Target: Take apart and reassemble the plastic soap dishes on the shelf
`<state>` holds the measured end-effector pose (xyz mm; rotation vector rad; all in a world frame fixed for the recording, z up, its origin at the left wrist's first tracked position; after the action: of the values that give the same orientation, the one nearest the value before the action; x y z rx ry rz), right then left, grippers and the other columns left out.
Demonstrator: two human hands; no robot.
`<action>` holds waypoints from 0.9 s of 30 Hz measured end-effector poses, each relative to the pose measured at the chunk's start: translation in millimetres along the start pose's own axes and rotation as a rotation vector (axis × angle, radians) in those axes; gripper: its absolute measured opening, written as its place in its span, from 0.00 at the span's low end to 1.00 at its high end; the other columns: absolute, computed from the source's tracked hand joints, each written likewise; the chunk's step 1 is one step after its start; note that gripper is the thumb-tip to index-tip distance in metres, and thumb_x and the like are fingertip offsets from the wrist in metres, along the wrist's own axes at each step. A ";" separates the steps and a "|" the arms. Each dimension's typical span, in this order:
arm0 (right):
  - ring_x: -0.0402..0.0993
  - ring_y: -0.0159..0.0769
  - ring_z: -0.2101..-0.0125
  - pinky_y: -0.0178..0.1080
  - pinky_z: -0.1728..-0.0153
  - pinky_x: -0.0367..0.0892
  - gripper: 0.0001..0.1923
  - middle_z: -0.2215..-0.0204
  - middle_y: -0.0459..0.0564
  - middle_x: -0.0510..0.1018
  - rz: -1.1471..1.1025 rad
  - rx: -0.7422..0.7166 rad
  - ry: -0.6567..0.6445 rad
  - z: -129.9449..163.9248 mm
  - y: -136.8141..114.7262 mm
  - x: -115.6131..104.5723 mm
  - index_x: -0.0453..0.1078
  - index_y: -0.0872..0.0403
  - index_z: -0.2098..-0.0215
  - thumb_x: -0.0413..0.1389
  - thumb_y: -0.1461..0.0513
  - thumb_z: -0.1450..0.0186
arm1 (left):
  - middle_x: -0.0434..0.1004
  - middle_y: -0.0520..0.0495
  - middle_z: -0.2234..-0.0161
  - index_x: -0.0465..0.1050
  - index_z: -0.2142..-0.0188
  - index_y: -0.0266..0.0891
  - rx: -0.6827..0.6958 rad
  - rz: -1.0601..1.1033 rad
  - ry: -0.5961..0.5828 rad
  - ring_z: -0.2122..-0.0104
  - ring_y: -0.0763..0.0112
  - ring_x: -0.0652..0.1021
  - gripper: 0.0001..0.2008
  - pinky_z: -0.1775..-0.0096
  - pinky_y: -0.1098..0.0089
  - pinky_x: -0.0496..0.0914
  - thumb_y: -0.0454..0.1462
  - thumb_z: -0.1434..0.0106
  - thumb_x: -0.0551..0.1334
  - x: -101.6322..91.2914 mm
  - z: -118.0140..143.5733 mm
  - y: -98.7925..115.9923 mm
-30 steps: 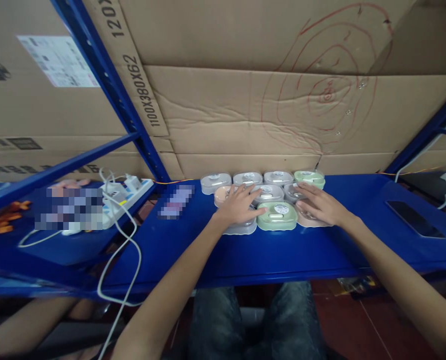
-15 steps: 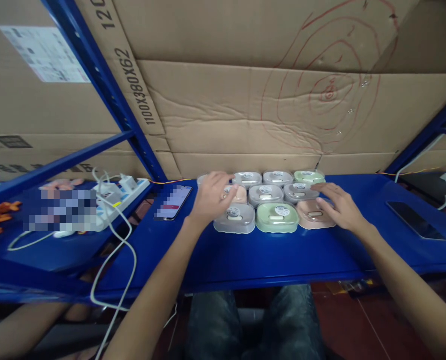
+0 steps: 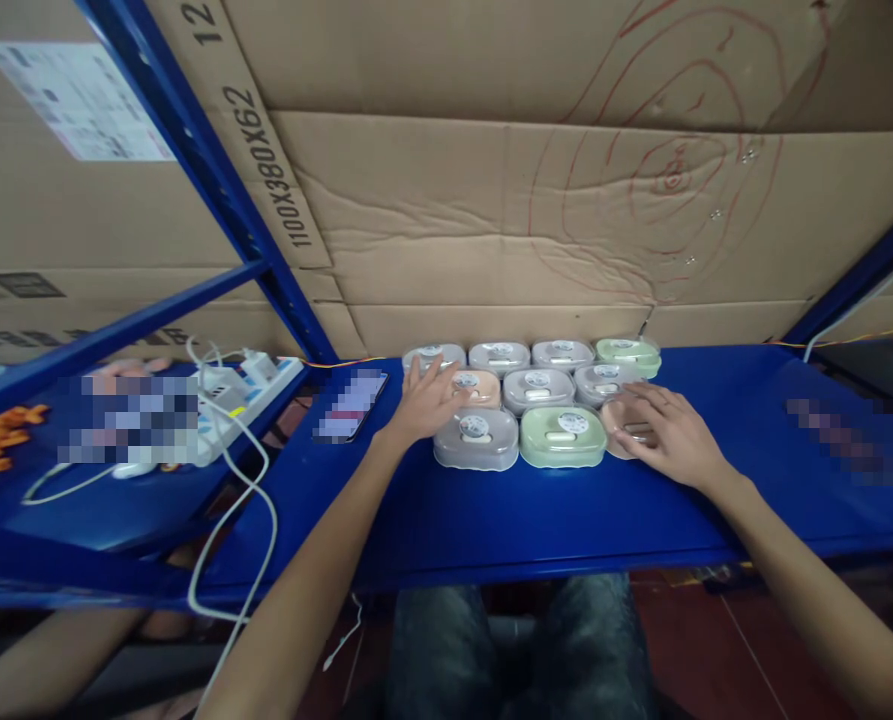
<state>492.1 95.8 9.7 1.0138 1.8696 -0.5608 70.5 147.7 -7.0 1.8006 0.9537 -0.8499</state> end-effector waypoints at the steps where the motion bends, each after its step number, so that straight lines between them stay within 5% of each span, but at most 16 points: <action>1: 0.71 0.64 0.32 0.64 0.34 0.68 0.28 0.32 0.62 0.76 0.003 0.005 -0.001 0.3 0.6 -0.4 0.78 0.51 0.38 0.51 0.43 0.23 | 0.68 0.41 0.25 0.72 0.29 0.49 -0.002 0.020 0.005 0.20 0.42 0.55 0.31 0.23 0.34 0.45 0.57 0.24 0.56 -0.7 0.2 -0.2; 9: 0.74 0.64 0.38 0.64 0.38 0.69 0.28 0.35 0.64 0.76 0.022 0.004 0.018 4.4 2.5 -10.3 0.78 0.50 0.40 0.53 0.41 0.24 | 0.70 0.39 0.26 0.73 0.32 0.42 -0.049 0.137 0.112 0.23 0.53 0.64 0.27 0.22 0.46 0.53 0.50 0.20 0.50 -19.2 2.2 0.6; 13: 0.72 0.65 0.37 0.65 0.37 0.68 0.29 0.36 0.64 0.75 0.019 0.024 0.053 17.0 7.4 -14.6 0.74 0.49 0.35 0.55 0.42 0.25 | 0.66 0.39 0.24 0.70 0.30 0.43 -0.089 0.154 0.142 0.21 0.54 0.59 0.28 0.21 0.45 0.48 0.51 0.21 0.51 -29.0 7.7 -3.3; 21: 0.68 0.66 0.34 0.66 0.36 0.69 0.36 0.34 0.63 0.71 -0.073 0.063 0.069 35.1 11.7 -5.3 0.63 0.46 0.26 0.58 0.42 0.27 | 0.50 0.33 0.19 0.67 0.26 0.45 -0.230 0.206 0.058 0.19 0.32 0.47 0.39 0.25 0.31 0.50 0.62 0.28 0.59 1.8 17.7 -14.8; 27: 0.66 0.66 0.33 0.67 0.33 0.66 0.35 0.33 0.63 0.69 -0.102 0.079 0.041 31.8 8.3 -5.6 0.63 0.46 0.26 0.58 0.42 0.26 | 0.56 0.36 0.21 0.68 0.28 0.46 -0.199 0.221 0.132 0.20 0.37 0.52 0.35 0.23 0.36 0.49 0.58 0.28 0.60 3.8 16.1 -18.0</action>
<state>516.3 75.3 -0.6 0.9914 1.9567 -0.6838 54.1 139.2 -22.9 1.7657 0.8702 -0.4866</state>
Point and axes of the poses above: each hand's wrist, its own z-axis away from the middle knuckle, its own x-axis out of the palm, y = z × x, the point moved 5 cm from there along -z, towards the middle knuckle
